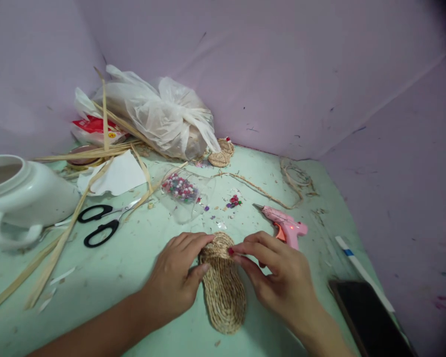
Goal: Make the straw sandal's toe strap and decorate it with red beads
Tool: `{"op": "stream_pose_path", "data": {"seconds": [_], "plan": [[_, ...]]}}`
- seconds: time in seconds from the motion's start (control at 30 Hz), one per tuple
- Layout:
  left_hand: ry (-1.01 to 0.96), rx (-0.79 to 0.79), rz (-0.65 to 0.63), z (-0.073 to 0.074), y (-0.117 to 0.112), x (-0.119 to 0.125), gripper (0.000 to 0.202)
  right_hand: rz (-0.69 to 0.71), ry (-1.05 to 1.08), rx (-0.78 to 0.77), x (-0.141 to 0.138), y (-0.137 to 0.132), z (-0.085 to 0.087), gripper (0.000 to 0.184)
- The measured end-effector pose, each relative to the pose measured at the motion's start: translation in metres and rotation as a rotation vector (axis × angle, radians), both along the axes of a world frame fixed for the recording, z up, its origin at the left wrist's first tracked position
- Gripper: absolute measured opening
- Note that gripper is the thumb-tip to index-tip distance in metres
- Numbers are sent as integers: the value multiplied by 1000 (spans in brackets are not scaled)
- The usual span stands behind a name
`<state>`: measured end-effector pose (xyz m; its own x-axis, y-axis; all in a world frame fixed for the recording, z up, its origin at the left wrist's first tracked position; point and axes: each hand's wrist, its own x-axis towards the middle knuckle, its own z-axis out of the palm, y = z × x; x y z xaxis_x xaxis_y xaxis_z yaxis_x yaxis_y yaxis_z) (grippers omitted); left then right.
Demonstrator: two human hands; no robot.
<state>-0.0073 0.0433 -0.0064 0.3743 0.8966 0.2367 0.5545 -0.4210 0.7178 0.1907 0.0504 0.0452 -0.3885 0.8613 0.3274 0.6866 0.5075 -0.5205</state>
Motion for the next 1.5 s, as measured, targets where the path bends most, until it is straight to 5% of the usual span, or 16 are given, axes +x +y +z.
{"op": "stream_pose_path", "data": {"seconds": [0.33,1.13,1.33,1.5], "plan": [[-1,-3,-8,1,-1,0,36,-31,-160,-66,-3,4,0,12],[13,-36,-13,0,0,0,36,28,-248,206,-8,0,0,17],[7,-22,-16,1,0,0,37,44,-56,44,1,-2,6,24],[16,5,-14,1,1,0,37,-212,181,43,12,-6,2,17]]}}
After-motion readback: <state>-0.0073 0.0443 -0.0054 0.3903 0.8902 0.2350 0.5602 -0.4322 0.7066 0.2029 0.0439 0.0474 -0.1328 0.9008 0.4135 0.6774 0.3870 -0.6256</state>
